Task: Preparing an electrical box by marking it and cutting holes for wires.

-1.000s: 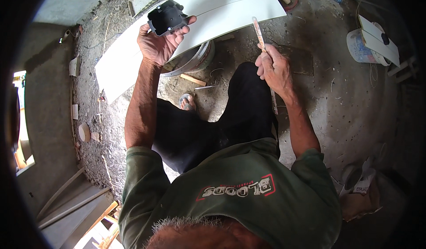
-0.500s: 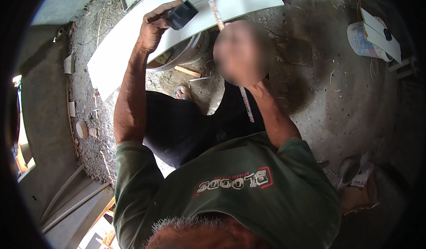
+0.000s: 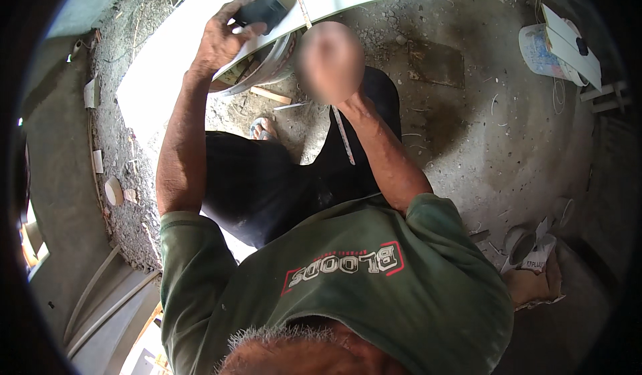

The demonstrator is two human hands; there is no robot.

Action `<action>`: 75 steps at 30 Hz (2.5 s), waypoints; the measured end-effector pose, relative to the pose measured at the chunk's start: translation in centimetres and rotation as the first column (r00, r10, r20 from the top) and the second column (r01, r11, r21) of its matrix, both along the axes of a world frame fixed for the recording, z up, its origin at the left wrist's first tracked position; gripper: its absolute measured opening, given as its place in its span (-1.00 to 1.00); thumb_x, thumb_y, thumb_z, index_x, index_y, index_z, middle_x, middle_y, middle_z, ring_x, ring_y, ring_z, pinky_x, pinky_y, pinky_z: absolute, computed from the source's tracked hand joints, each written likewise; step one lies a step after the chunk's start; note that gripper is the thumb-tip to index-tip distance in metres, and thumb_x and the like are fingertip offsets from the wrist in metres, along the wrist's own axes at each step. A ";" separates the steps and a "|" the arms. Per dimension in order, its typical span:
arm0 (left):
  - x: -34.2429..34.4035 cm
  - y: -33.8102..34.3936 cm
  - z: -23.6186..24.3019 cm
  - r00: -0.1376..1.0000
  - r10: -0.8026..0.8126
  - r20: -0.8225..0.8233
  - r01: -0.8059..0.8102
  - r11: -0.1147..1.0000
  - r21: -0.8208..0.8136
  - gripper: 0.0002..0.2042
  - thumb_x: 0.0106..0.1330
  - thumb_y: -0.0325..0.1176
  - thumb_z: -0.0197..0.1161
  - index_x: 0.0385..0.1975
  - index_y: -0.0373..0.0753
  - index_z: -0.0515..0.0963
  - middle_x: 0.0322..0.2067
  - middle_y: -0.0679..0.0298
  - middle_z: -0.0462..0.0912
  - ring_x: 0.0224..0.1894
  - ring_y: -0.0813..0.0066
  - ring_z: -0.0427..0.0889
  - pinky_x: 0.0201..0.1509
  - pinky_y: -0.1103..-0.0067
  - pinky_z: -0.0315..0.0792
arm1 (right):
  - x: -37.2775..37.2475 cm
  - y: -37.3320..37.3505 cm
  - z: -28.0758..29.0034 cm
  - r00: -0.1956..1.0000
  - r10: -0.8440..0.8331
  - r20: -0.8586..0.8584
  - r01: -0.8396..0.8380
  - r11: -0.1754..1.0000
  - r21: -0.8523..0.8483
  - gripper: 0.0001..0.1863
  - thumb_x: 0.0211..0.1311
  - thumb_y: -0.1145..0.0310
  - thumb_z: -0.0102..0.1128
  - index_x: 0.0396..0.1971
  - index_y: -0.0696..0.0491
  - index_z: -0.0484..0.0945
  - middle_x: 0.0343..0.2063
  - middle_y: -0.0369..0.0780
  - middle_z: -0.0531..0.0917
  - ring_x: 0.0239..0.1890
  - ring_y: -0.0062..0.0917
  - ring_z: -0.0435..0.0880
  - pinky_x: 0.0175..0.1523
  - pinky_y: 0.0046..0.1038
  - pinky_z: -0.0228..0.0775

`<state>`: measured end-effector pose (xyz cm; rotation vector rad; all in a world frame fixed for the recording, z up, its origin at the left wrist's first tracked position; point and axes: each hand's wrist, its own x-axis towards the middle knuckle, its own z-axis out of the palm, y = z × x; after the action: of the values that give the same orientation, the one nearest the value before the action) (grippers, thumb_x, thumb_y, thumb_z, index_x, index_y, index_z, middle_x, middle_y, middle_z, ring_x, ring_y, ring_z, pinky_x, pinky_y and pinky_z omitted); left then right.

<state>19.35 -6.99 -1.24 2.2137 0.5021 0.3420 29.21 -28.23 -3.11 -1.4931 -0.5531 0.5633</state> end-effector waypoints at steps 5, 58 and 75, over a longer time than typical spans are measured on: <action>-0.7 0.9 1.5 0.931 0.253 0.262 0.072 0.578 -0.813 -0.45 0.26 -0.09 0.08 0.10 -0.42 0.38 0.01 0.00 0.53 -0.05 0.25 0.60 0.08 0.37 0.53 | 1.3 0.1 0.5 0.991 -0.022 0.130 0.011 0.996 0.088 -0.78 0.34 0.34 0.19 -0.18 0.19 0.51 -0.62 -0.32 0.60 -0.58 -0.74 0.52 -0.47 -0.63 0.35; -2.5 0.4 2.8 0.954 0.080 0.290 0.275 0.156 -0.949 -0.42 0.25 -0.01 0.07 0.01 -0.50 0.42 -0.25 -0.12 0.64 -0.44 -0.01 0.71 -0.52 0.37 0.67 | 2.1 5.2 8.9 0.396 0.232 0.889 -0.300 0.947 -0.113 -0.88 0.23 0.44 0.20 -0.36 0.19 0.55 -0.60 -0.08 0.62 -0.58 -0.27 0.66 -0.48 -0.32 0.45; -2.7 0.0 2.7 0.959 0.027 0.281 0.257 0.332 -0.908 -0.41 0.35 0.00 0.10 -0.03 -0.57 0.39 -0.37 -0.15 0.63 -0.48 0.09 0.73 -0.57 0.52 0.70 | 3.1 4.3 8.9 0.406 0.382 0.830 -0.271 0.918 -0.290 -0.89 0.31 0.43 0.12 -0.31 0.16 0.45 -0.63 -0.07 0.56 -0.59 -0.20 0.61 -0.43 -0.27 0.43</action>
<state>16.65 -6.98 1.45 0.9853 0.2626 0.1562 32.28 -23.98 5.77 -1.7339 -1.7078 0.0398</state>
